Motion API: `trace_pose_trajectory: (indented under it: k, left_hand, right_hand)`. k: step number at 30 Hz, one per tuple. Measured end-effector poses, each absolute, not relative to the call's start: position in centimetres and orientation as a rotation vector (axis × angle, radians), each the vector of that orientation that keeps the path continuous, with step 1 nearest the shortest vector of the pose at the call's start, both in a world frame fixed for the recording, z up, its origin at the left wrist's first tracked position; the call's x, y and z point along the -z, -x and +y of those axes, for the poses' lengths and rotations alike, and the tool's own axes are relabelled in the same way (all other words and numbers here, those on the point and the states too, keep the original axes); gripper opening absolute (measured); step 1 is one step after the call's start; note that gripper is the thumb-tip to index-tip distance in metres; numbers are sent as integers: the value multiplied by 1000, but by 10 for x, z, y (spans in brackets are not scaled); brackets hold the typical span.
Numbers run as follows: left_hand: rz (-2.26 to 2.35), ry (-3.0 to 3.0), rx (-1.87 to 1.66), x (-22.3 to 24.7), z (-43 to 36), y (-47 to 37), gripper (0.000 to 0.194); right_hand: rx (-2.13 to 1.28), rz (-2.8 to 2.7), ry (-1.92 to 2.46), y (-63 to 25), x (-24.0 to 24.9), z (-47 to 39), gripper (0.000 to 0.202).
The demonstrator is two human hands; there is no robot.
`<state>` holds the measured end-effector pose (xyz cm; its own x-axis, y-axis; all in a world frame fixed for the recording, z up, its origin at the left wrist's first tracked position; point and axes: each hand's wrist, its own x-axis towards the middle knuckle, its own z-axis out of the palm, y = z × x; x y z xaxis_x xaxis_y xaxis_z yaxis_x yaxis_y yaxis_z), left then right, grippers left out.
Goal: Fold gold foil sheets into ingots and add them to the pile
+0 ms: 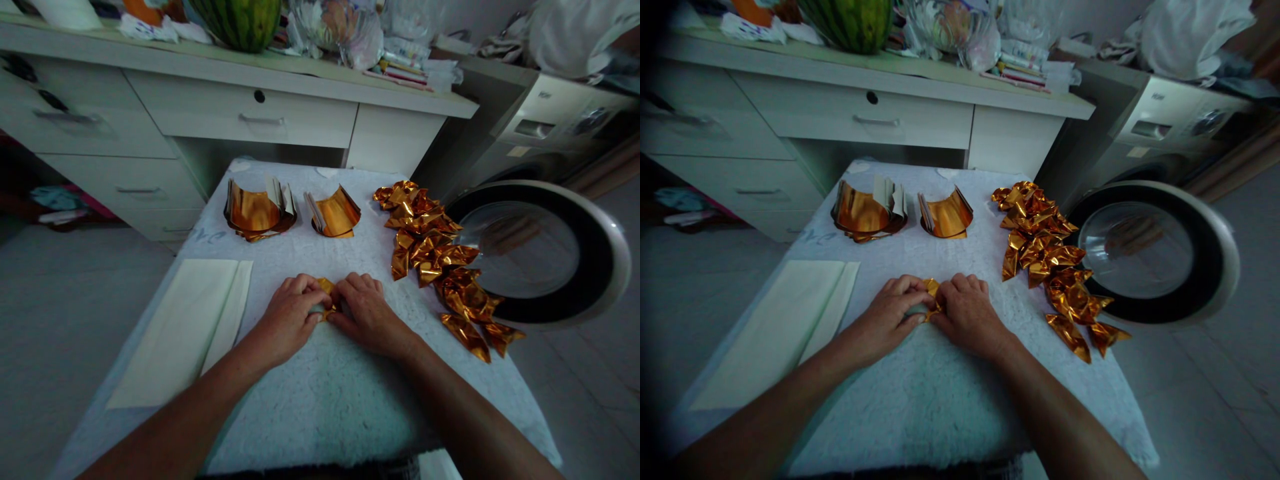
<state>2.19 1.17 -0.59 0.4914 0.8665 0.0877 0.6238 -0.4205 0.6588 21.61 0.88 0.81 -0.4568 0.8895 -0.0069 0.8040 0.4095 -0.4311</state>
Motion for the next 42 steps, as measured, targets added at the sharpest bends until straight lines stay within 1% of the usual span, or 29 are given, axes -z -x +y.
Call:
trace_pose_trajectory:
  k: [4, 9, 18, 21, 25, 28, 31, 35, 38, 42]
  left_hand:
    - [1212, -2186, -538, 6, 12, -21, 31]
    - [1213, -2186, -542, 4, 12, -20, 30]
    - [1196, -2208, -520, 4, 10, -18, 31]
    - [1189, -2208, -498, 2, 10, -18, 29]
    - [1183, -2209, -488, 1, 10, -17, 34]
    - [1164, -2227, -514, 3, 11, -15, 30]
    - [1153, -2266, -550, 3, 11, -15, 26]
    - [1145, -2365, -583, 2, 8, -16, 27]
    - [1145, -2470, -594, 1, 6, -18, 25]
    - [1110, -2598, -692, 3, 6, -21, 20]
  right_hand:
    - [-636, -2446, 1482, -221, -13, 10, 12]
    - [-702, -2474, 1445, -225, -18, 10, 20]
    - [-709, -2493, 1373, -228, -25, 9, 31]
    - [-695, -2493, 1354, -228, -26, 9, 28]
    - [-667, -2515, 1305, -229, -24, 10, 20]
    - [-619, -2529, 1274, -229, -21, 11, 17]
    - [-573, -2527, 1227, -230, -19, 11, 18]
    - [-555, -2536, 1166, -233, -16, 13, 19]
    - [-530, -2547, 1162, -235, -15, 14, 18]
    - [-502, -2524, 1183, -231, -15, 13, 17]
